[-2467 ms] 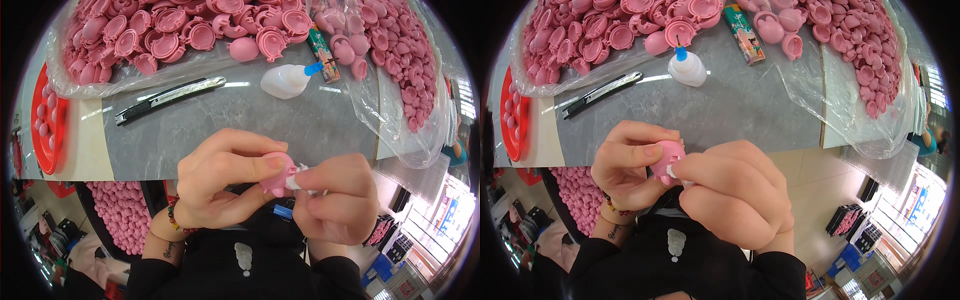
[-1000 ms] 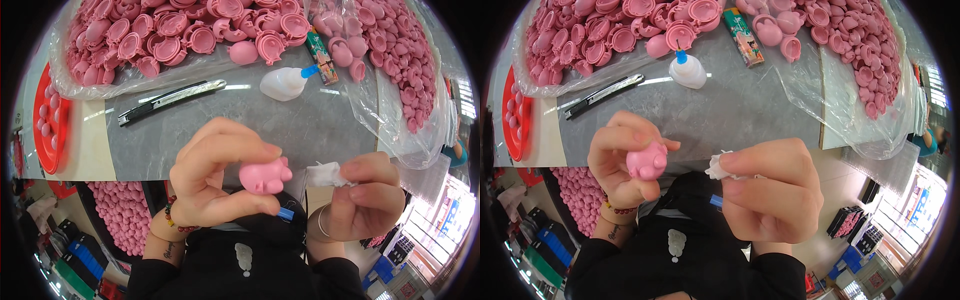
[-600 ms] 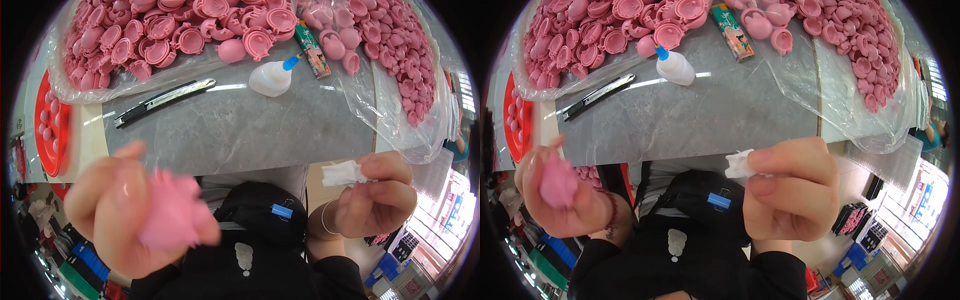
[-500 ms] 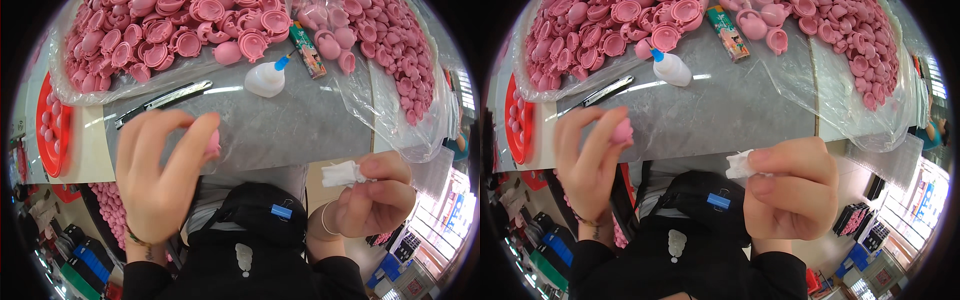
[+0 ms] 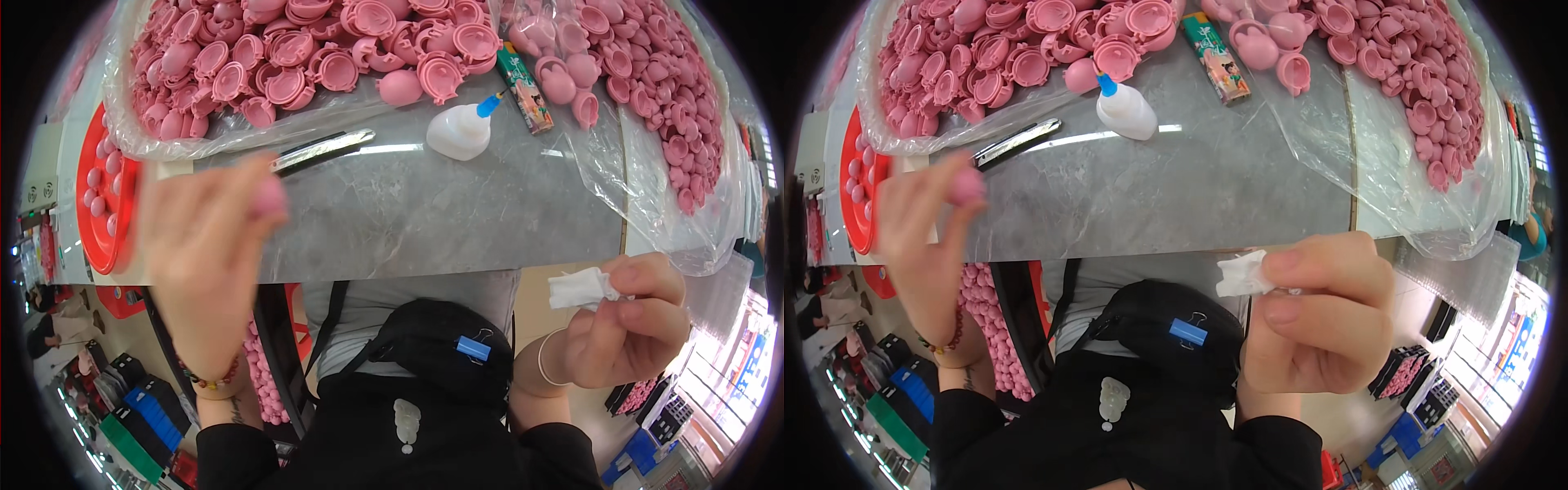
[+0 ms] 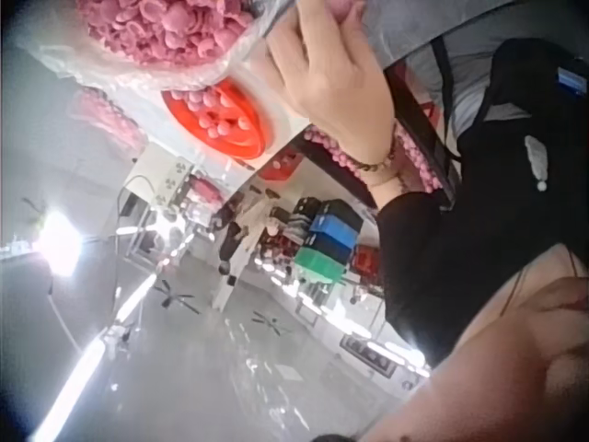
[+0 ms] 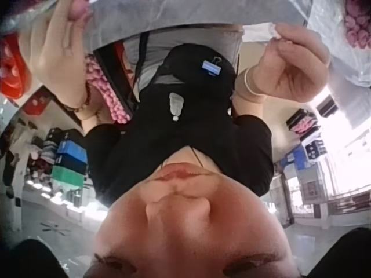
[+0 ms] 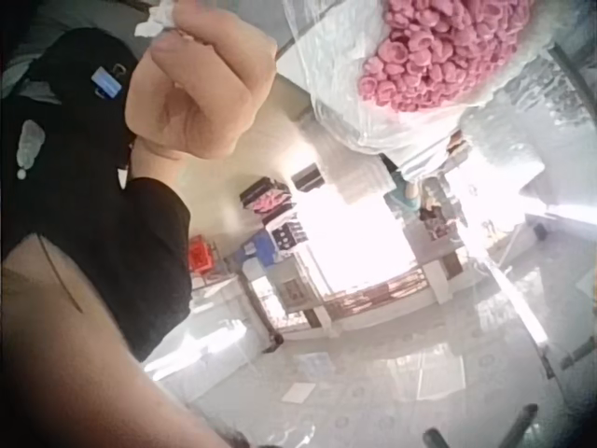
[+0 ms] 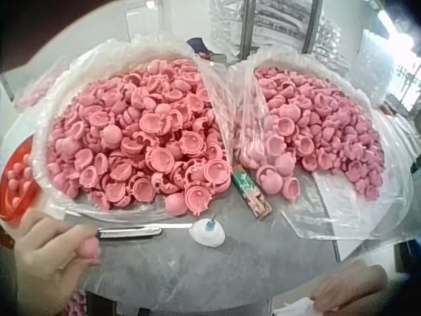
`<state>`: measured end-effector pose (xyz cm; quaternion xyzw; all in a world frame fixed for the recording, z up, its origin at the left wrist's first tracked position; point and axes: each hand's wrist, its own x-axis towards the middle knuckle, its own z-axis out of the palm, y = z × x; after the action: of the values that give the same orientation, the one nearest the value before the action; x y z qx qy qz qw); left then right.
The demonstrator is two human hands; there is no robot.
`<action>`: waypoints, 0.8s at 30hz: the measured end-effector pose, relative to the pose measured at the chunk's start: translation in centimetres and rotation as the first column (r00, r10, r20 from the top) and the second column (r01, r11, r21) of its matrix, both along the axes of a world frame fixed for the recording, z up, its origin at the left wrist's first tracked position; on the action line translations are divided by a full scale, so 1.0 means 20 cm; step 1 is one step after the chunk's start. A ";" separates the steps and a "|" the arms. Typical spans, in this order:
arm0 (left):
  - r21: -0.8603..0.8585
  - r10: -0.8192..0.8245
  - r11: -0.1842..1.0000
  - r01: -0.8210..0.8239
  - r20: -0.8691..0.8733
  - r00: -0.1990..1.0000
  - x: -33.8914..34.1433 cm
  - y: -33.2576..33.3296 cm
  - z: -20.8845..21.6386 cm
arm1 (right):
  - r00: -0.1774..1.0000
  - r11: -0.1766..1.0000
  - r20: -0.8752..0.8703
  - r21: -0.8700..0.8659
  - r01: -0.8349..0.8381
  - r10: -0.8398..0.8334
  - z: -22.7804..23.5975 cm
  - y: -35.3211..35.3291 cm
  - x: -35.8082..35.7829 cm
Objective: Applying glue to pink plastic components and assembling them into complete parts at a factory workstation.
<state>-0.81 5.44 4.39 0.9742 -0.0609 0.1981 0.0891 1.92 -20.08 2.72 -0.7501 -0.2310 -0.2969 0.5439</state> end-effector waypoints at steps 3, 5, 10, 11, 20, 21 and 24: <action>-0.072 0.060 0.995 -0.063 -0.052 0.997 -0.02 0.00 -0.03 | 1.000 0.999 0.014 0.031 0.010 -0.010 0.00 0.02 0.00; -0.074 -0.022 0.997 0.011 -0.140 0.990 0.00 -0.01 -0.05 | 1.000 1.000 -0.002 0.010 -0.008 0.008 -0.01 0.01 0.00; 0.001 0.051 0.999 -0.051 -0.026 0.998 -0.03 0.03 -0.02 | 1.000 1.000 0.001 0.019 0.002 -0.002 -0.01 0.02 -0.01; -0.071 0.038 0.997 -0.041 -0.046 0.998 -0.01 0.02 -0.05 | 1.000 1.000 -0.011 -0.010 0.004 -0.005 -0.01 0.01 -0.01; -0.948 -0.480 -0.300 -0.102 0.058 0.875 -0.12 -0.19 -0.15 | 0.985 0.998 -0.164 0.049 -0.042 0.049 0.01 0.07 -0.03; -0.941 -0.364 -0.225 -0.252 -0.159 0.918 -0.13 -0.28 -0.11 | 0.984 0.997 -0.166 0.053 -0.053 0.062 0.01 0.10 -0.03; -0.981 -0.401 -0.188 -0.036 0.043 0.915 -0.06 -0.34 -0.21 | 0.976 0.994 -0.197 0.061 -0.086 0.097 0.00 0.12 -0.03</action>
<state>-1.96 -1.31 0.25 0.5568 -0.0182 0.0154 0.8303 1.33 -17.75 2.68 -0.7502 -0.2016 -0.2006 0.5969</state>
